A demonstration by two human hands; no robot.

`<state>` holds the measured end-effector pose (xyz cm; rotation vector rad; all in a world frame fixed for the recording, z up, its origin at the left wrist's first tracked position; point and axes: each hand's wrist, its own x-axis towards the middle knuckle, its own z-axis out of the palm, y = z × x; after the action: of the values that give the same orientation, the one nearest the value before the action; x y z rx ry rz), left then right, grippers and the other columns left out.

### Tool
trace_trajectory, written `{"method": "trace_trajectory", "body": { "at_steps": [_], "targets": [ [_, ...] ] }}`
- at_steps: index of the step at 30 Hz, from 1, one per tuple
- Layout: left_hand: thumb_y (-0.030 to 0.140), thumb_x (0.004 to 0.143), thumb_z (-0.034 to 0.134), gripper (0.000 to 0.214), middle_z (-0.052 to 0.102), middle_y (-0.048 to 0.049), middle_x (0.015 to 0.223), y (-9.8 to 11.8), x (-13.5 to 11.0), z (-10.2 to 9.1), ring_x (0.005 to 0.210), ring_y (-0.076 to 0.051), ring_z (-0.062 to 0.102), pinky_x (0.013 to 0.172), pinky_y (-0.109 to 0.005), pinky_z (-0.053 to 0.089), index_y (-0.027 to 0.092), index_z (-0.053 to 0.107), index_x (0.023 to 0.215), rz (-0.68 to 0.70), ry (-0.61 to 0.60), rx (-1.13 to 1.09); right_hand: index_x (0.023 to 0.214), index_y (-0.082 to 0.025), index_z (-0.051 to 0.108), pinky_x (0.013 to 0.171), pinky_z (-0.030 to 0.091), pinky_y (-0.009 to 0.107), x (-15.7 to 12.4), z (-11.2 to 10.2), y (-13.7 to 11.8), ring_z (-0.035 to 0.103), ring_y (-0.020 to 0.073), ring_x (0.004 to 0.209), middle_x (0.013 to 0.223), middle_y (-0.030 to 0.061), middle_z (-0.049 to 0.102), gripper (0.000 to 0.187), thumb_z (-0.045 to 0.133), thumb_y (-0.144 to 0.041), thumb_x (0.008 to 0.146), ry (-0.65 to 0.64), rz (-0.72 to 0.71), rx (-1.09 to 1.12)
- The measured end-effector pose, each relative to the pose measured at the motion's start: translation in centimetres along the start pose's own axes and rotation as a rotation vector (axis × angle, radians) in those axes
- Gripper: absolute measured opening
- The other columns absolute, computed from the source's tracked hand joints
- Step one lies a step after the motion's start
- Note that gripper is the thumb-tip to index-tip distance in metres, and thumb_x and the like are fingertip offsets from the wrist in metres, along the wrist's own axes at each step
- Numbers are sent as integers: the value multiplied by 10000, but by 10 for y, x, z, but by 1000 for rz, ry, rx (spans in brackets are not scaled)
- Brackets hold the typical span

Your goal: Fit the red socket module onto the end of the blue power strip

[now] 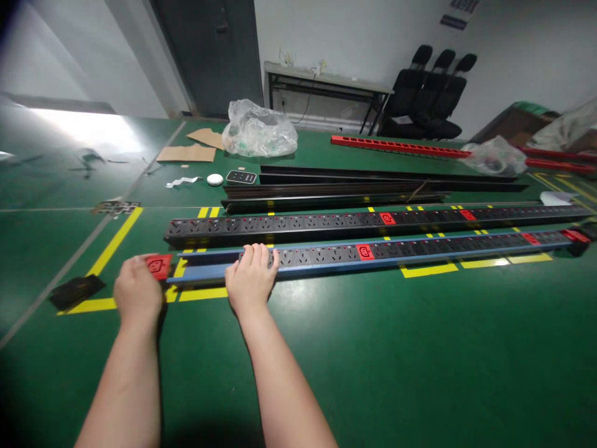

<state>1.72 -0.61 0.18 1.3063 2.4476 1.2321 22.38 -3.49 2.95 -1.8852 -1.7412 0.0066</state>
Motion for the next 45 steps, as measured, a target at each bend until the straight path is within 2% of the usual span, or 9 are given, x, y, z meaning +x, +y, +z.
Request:
{"method": "trace_trajectory", "body": {
  "at_steps": [8,12,15,18,23,30,37,43,45],
  "targets": [
    [537,1009,253,466,703,55,929,12,-6,-7,933,-278,654,934,-494,566,355,680,983,-19,10,-60,1319,-168,611,1267,168,522,1,-1,1,510,256,1378,1394,125,649,360,467,-213,992,1,4,46],
    [545,997,262,447,719,88,969,14,-6,-8,969,-298,665,924,-535,571,371,671,954,-68,-6,-47,1315,-182,611,1252,172,507,3,-3,1,525,232,1359,1377,103,665,343,442,-194,1018,-15,5,74],
    [520,995,276,444,721,63,963,14,-5,-7,956,-311,661,918,-544,564,359,688,956,-58,-17,-49,1295,-197,624,1212,244,441,4,-6,1,534,207,1347,1364,80,671,328,435,-188,1028,-28,20,82],
    [499,1009,279,464,715,31,942,14,-5,-8,925,-286,651,913,-488,556,327,710,981,-47,1,-85,1285,-214,630,1168,285,411,6,-9,0,538,193,1339,1354,61,676,317,441,-185,1031,-36,29,90],
    [445,1020,281,521,717,-53,936,14,-3,-11,888,-254,647,859,-384,524,207,743,1060,-83,-71,-153,1238,-217,656,1152,261,410,6,-9,0,566,194,1301,1291,45,707,302,463,-137,1019,-10,38,127],
    [474,1002,320,517,725,-52,930,13,-3,-13,840,-229,649,815,-326,484,195,755,1030,-44,-145,-230,1242,-214,668,1149,242,381,2,4,7,567,197,1315,1294,36,714,330,518,-118,964,113,-23,139],
    [553,1024,268,599,733,-67,983,10,-2,-11,926,-255,657,879,-357,484,209,757,1050,2,-190,-192,1223,-210,665,1116,255,398,1,6,6,587,208,1290,1265,28,724,315,533,-138,947,183,-53,84],
    [568,1050,184,635,717,-81,1055,9,-2,-9,1011,-265,655,942,-391,491,221,714,1099,-44,-164,-184,1234,-206,667,1103,279,419,1,5,5,580,220,1307,1289,66,719,321,518,-146,956,141,-34,66],
    [572,1055,171,627,707,-88,1080,9,-3,-8,1058,-283,642,998,-433,469,235,695,1130,-30,-172,-147,1236,-204,667,1102,280,419,1,5,5,582,219,1306,1291,66,719,323,516,-146,956,142,-35,66]
  ]
}}
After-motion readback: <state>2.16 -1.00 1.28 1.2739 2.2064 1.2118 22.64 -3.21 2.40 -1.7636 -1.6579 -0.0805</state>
